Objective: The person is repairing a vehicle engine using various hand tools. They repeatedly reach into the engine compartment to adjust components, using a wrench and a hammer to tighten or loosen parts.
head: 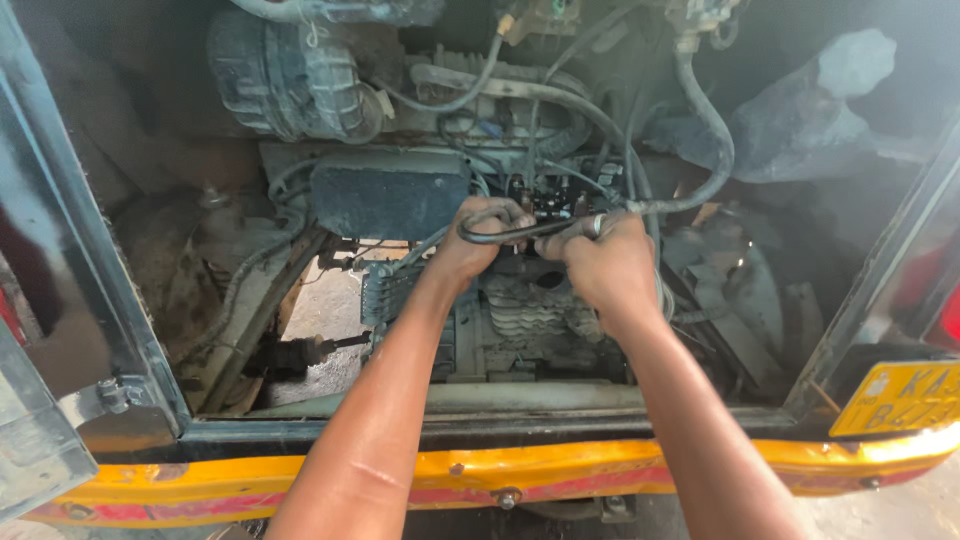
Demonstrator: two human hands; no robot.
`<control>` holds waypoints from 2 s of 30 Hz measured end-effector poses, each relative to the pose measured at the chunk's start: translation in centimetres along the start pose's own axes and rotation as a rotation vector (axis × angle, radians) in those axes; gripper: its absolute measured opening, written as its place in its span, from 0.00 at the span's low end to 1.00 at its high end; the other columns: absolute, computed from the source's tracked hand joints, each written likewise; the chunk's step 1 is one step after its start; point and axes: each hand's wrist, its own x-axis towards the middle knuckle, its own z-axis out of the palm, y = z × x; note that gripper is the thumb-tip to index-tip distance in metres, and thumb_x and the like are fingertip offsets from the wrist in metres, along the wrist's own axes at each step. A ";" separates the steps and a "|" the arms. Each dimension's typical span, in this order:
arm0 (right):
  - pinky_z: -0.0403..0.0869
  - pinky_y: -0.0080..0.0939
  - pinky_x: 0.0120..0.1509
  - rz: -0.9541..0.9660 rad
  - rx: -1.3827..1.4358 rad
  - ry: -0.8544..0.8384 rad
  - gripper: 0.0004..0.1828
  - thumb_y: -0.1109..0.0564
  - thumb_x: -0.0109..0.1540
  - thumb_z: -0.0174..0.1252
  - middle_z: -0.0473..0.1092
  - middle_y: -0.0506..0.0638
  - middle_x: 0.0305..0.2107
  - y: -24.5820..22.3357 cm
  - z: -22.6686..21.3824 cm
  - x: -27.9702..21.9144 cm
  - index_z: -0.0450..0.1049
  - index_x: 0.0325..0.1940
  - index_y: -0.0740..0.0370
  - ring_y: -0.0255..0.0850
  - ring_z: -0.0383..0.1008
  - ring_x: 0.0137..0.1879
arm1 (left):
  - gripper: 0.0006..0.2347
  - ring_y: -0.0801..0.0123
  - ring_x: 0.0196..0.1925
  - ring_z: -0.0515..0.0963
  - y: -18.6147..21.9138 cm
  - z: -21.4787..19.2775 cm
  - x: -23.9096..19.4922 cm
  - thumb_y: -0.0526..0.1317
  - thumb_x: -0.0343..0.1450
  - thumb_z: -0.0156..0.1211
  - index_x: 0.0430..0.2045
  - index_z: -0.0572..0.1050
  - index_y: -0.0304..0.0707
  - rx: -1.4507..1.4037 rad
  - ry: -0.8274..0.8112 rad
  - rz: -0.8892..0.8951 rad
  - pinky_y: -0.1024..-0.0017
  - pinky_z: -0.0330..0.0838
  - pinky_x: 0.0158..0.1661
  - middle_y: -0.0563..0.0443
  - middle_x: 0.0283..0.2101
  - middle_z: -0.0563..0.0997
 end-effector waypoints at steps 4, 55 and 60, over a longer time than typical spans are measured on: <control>0.67 0.48 0.36 0.053 0.151 -0.131 0.06 0.62 0.56 0.66 0.76 0.56 0.28 0.5 -0.3 0.1 0.83 0.35 0.65 0.42 0.71 0.31 | 0.07 0.73 0.28 0.78 -0.6 -0.7 -0.1 0.36 0.70 0.60 0.22 0.80 0.33 0.013 -0.032 0.103 0.73 0.71 0.33 0.51 0.24 0.82; 0.61 0.40 0.24 0.191 0.480 0.061 0.07 0.68 0.53 0.57 0.76 0.50 0.25 1.9 2.2 1.2 0.79 0.32 0.62 0.36 0.65 0.22 | 0.06 0.73 0.25 0.72 -1.1 0.4 0.3 0.28 0.64 0.56 0.15 0.72 0.32 -0.042 -0.044 0.167 0.73 0.65 0.28 0.51 0.20 0.74; 0.58 0.40 0.23 0.259 0.500 0.080 0.03 0.67 0.55 0.61 0.73 0.53 0.24 1.8 2.4 1.1 0.78 0.31 0.65 0.38 0.61 0.22 | 0.06 0.72 0.25 0.72 -0.8 0.0 0.0 0.28 0.64 0.55 0.15 0.74 0.32 -0.070 -0.053 0.174 0.73 0.66 0.29 0.51 0.20 0.75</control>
